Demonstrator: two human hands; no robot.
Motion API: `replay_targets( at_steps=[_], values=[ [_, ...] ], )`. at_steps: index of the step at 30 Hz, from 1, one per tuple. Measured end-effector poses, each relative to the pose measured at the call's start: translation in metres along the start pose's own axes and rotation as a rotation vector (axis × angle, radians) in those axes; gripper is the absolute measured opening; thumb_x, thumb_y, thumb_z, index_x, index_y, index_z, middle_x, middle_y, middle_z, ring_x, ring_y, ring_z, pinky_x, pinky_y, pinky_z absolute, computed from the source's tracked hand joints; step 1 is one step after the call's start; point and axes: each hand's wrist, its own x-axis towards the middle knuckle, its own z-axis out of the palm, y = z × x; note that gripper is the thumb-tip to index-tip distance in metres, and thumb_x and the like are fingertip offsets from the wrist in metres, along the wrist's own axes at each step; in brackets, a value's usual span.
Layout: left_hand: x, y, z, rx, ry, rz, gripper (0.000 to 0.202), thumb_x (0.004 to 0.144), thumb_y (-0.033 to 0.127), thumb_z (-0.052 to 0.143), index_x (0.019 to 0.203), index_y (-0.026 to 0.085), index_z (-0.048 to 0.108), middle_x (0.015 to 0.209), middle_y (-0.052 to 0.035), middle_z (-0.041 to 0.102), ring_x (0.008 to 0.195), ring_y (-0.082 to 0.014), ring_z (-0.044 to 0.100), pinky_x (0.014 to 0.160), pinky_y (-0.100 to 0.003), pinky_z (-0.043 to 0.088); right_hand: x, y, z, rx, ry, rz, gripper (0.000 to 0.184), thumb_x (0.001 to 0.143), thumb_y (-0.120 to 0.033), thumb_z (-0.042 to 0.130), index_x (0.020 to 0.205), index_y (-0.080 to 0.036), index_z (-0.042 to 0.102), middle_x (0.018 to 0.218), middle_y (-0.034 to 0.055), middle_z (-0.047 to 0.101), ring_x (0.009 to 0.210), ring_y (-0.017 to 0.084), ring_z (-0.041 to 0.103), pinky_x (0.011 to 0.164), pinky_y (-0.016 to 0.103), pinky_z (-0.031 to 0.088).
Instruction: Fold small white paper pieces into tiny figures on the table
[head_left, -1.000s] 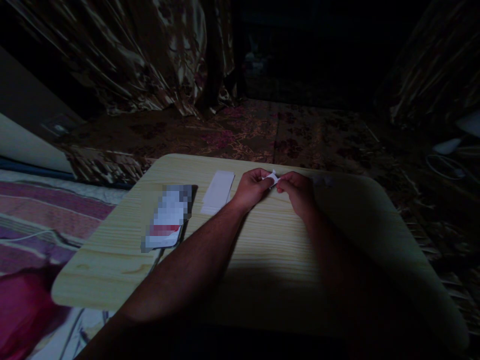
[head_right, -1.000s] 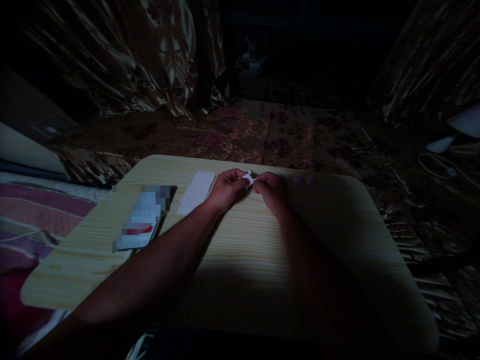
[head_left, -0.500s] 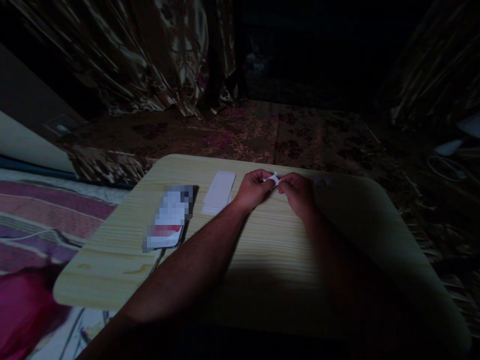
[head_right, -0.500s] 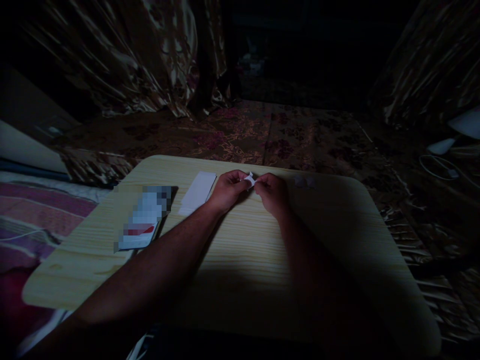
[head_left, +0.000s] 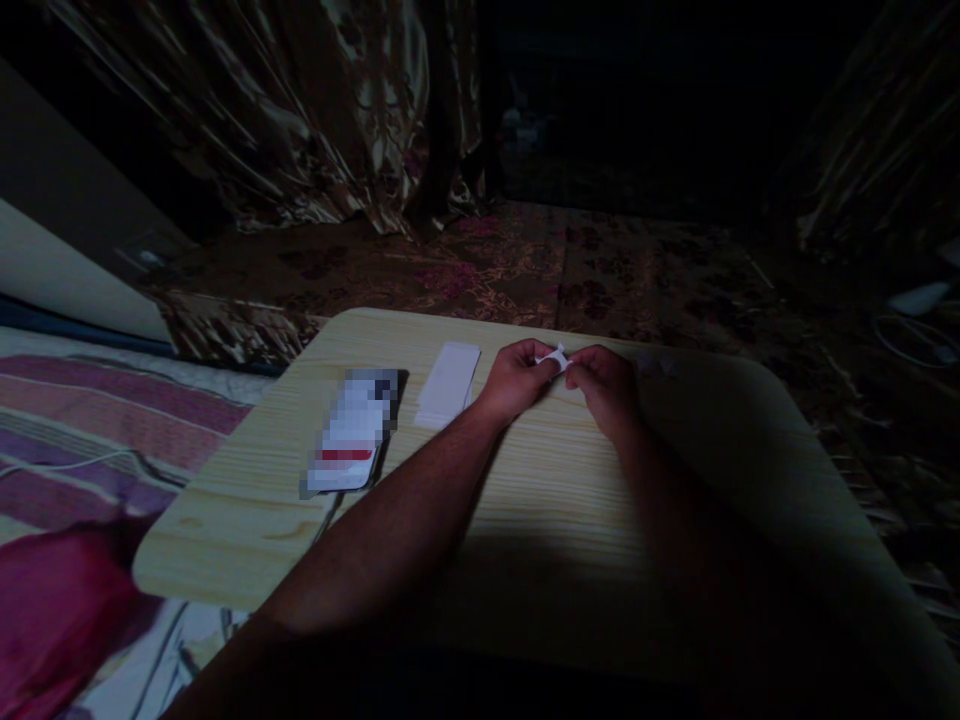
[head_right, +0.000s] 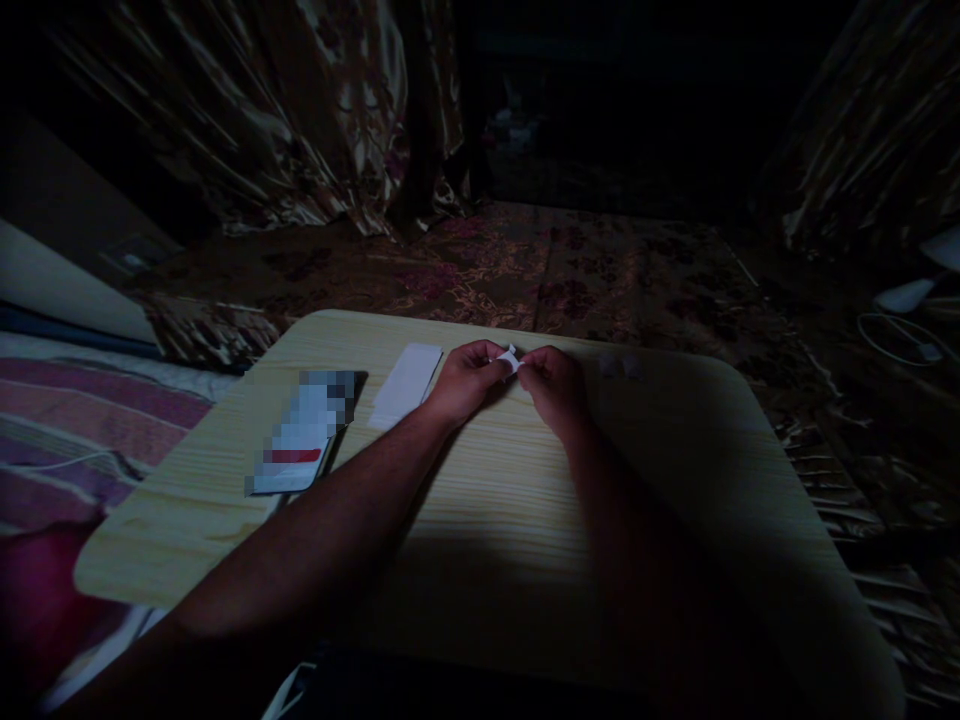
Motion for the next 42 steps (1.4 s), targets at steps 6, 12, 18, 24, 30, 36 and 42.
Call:
replay_targets(
  at_steps=[6,12,18,24,30,36,42],
  values=[
    [-0.0003,-0.0002,0.001,-0.007,-0.019,0.01,0.024,0.066,0.033,0.076,0.074,0.015,0.062,0.065,0.002,0.059,0.056,-0.0081,0.046,0.055,-0.023,0.033,0.0,-0.001,-0.0011,-0.049,-0.022,-0.01,0.01,0.068,-0.029,0.06,0.071,-0.02,0.063,0.059,-0.0025,0.062,0.054,0.014,0.051,0.052,0.027,0.036],
    [-0.0003,-0.001,-0.0001,0.012,-0.025,0.014,0.023,0.068,0.033,0.076,0.075,0.016,0.062,0.065,0.0024,0.058,0.055,-0.0084,0.045,0.055,-0.023,0.033,-0.0004,-0.0018,-0.0006,-0.053,-0.019,-0.006,0.011,0.069,-0.03,0.06,0.073,-0.02,0.063,0.058,-0.0025,0.061,0.052,0.013,0.049,0.05,0.026,0.035],
    [0.0,-0.0011,0.0,0.043,-0.03,0.013,0.022,0.068,0.032,0.075,0.074,0.015,0.063,0.066,0.0016,0.06,0.056,-0.0085,0.046,0.055,-0.023,0.034,0.0009,0.0017,0.0004,-0.022,-0.037,0.003,0.012,0.069,-0.031,0.062,0.073,-0.02,0.064,0.06,-0.0019,0.063,0.055,0.014,0.052,0.052,0.026,0.038],
    [-0.0001,-0.0014,-0.0003,0.072,-0.041,0.037,0.02,0.069,0.031,0.073,0.074,0.015,0.063,0.069,0.0,0.062,0.058,-0.0089,0.048,0.056,-0.023,0.036,0.0019,0.0039,-0.0006,-0.023,-0.031,-0.009,0.012,0.068,-0.03,0.062,0.073,-0.02,0.065,0.06,-0.0018,0.063,0.057,0.015,0.054,0.054,0.027,0.039],
    [-0.0007,-0.0011,-0.0005,0.063,-0.049,0.028,0.021,0.07,0.032,0.073,0.077,0.015,0.063,0.068,0.0006,0.062,0.057,-0.0087,0.047,0.056,-0.023,0.035,0.0009,0.0016,0.0,0.0,-0.013,0.008,0.012,0.069,-0.031,0.063,0.073,-0.02,0.065,0.061,-0.0016,0.065,0.057,0.015,0.055,0.054,0.027,0.039],
    [-0.0009,-0.0003,-0.0005,0.064,-0.056,0.035,0.022,0.069,0.033,0.074,0.075,0.015,0.064,0.07,0.0001,0.063,0.059,-0.0091,0.049,0.058,-0.023,0.036,0.0,-0.0007,0.0001,0.006,-0.016,0.015,0.013,0.071,-0.032,0.063,0.074,-0.02,0.066,0.06,-0.0016,0.065,0.055,0.014,0.054,0.052,0.026,0.038],
    [-0.0006,-0.0013,-0.0014,0.117,-0.071,0.061,0.021,0.072,0.033,0.073,0.076,0.014,0.065,0.072,-0.0005,0.064,0.061,-0.0095,0.05,0.06,-0.024,0.038,0.0008,0.0013,0.0002,0.005,-0.002,0.006,0.014,0.071,-0.032,0.063,0.077,-0.02,0.067,0.06,-0.0019,0.065,0.055,0.014,0.054,0.054,0.026,0.039]
  ],
)
